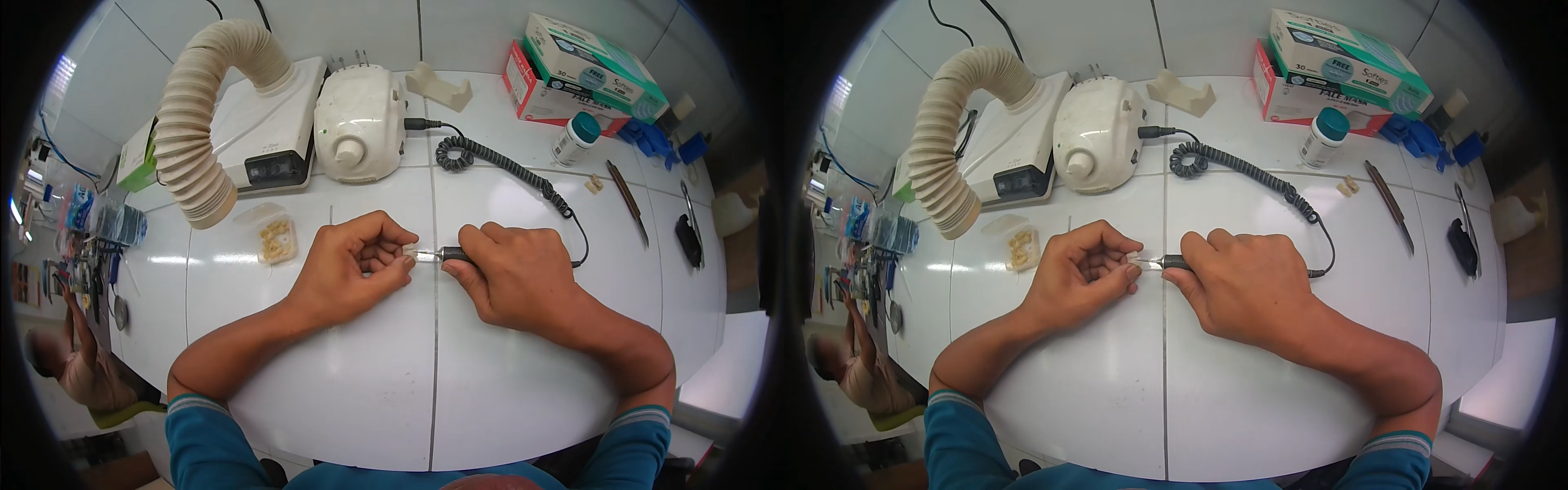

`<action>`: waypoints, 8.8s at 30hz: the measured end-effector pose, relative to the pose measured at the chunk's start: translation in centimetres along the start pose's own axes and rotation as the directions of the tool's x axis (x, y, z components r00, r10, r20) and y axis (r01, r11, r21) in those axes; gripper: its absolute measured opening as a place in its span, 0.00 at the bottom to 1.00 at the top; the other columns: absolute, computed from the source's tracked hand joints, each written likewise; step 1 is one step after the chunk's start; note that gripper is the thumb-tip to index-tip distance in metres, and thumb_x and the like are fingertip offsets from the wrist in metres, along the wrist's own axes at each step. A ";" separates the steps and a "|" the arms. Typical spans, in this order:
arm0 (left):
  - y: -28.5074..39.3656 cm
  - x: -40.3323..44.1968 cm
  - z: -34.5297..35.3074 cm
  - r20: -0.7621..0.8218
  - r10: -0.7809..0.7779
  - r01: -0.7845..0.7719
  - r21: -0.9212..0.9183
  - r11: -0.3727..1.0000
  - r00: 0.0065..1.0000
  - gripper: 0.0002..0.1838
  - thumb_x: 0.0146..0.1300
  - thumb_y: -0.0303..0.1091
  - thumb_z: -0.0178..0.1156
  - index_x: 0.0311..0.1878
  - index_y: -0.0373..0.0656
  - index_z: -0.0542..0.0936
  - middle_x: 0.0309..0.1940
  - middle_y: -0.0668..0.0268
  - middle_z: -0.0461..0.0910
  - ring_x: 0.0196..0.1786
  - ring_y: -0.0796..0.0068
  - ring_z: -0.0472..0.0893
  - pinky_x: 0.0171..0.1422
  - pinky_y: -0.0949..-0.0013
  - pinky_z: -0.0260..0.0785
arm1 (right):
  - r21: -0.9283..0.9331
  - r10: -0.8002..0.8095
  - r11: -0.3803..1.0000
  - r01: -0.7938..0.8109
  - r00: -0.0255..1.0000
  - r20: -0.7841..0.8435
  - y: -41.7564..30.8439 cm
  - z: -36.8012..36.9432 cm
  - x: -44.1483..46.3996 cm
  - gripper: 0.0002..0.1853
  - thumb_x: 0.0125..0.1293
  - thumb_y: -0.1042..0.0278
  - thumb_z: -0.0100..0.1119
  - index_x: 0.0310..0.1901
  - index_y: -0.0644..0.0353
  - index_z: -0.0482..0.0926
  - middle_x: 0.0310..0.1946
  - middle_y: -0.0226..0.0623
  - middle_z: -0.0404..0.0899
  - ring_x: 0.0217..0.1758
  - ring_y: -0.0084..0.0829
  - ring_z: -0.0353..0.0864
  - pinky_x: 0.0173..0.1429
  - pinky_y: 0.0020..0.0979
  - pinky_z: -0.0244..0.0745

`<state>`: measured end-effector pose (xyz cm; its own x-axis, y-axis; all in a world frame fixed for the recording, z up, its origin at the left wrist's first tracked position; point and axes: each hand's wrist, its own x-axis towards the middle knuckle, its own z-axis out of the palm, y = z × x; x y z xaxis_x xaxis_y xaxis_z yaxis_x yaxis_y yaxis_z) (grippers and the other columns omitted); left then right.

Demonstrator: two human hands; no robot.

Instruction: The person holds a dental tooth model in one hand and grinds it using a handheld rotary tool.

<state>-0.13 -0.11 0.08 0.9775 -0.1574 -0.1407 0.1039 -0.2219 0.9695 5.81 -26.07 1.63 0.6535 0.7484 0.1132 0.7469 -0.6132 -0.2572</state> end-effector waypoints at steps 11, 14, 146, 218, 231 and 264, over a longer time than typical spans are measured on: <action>0.3 0.1 -0.2 0.025 -0.021 0.021 0.002 1.000 0.999 0.10 0.78 0.26 0.69 0.58 0.34 0.88 0.41 0.69 0.88 0.42 0.86 0.85 0.49 0.77 0.79 | -0.008 -0.012 1.000 0.012 1.000 -0.015 0.0 0.1 -0.1 0.20 0.83 0.47 0.66 0.40 0.58 0.82 0.26 0.39 0.84 0.24 0.43 0.88 0.27 0.44 0.77; 0.1 0.1 -0.2 0.042 0.011 -0.012 0.004 1.000 0.999 0.09 0.80 0.26 0.67 0.58 0.34 0.88 0.42 0.68 0.89 0.44 0.85 0.88 0.47 0.77 0.80 | -0.016 -0.018 1.000 0.017 1.000 -0.020 0.0 0.1 -0.1 0.20 0.83 0.47 0.66 0.40 0.58 0.82 0.25 0.39 0.84 0.24 0.42 0.88 0.26 0.43 0.77; 0.4 0.4 -1.0 0.155 -0.041 0.064 -0.144 0.988 0.987 0.14 0.87 0.29 0.62 0.69 0.39 0.75 0.66 0.54 0.90 0.63 0.71 0.93 0.48 0.75 0.83 | 0.060 0.004 0.998 -0.005 1.000 0.005 0.2 -0.3 0.1 0.20 0.84 0.48 0.64 0.43 0.58 0.81 0.28 0.42 0.85 0.26 0.46 0.88 0.28 0.47 0.78; 0.3 0.0 -0.3 0.014 -0.010 0.010 -0.007 1.000 1.000 0.12 0.74 0.30 0.78 0.53 0.34 0.87 0.42 0.70 0.87 0.43 0.87 0.82 0.49 0.79 0.78 | 0.004 -0.027 1.000 0.027 0.999 -0.027 0.0 0.0 0.0 0.20 0.83 0.48 0.65 0.41 0.57 0.83 0.26 0.38 0.84 0.25 0.42 0.88 0.26 0.44 0.76; 0.1 0.1 -0.3 0.010 0.004 -0.005 0.030 1.000 1.000 0.12 0.74 0.30 0.78 0.52 0.34 0.88 0.41 0.70 0.86 0.42 0.87 0.81 0.48 0.79 0.77 | -0.020 -0.035 0.999 0.034 0.999 -0.016 -0.2 0.0 0.0 0.20 0.83 0.48 0.66 0.41 0.57 0.83 0.26 0.38 0.84 0.25 0.41 0.88 0.26 0.42 0.77; -0.2 0.1 -0.3 0.012 0.054 -0.055 0.114 0.992 0.998 0.10 0.74 0.30 0.77 0.49 0.34 0.87 0.39 0.69 0.87 0.40 0.87 0.80 0.45 0.77 0.77 | -0.065 -0.047 0.997 0.047 0.999 -0.008 -0.4 0.1 0.0 0.20 0.83 0.47 0.65 0.42 0.57 0.84 0.28 0.39 0.86 0.25 0.41 0.89 0.26 0.42 0.78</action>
<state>0.02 0.21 -0.02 0.9794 -0.1805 -0.0904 0.0282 -0.3214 0.9465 5.50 -25.81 1.63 0.6185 0.7744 0.1334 0.7829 -0.5927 -0.1891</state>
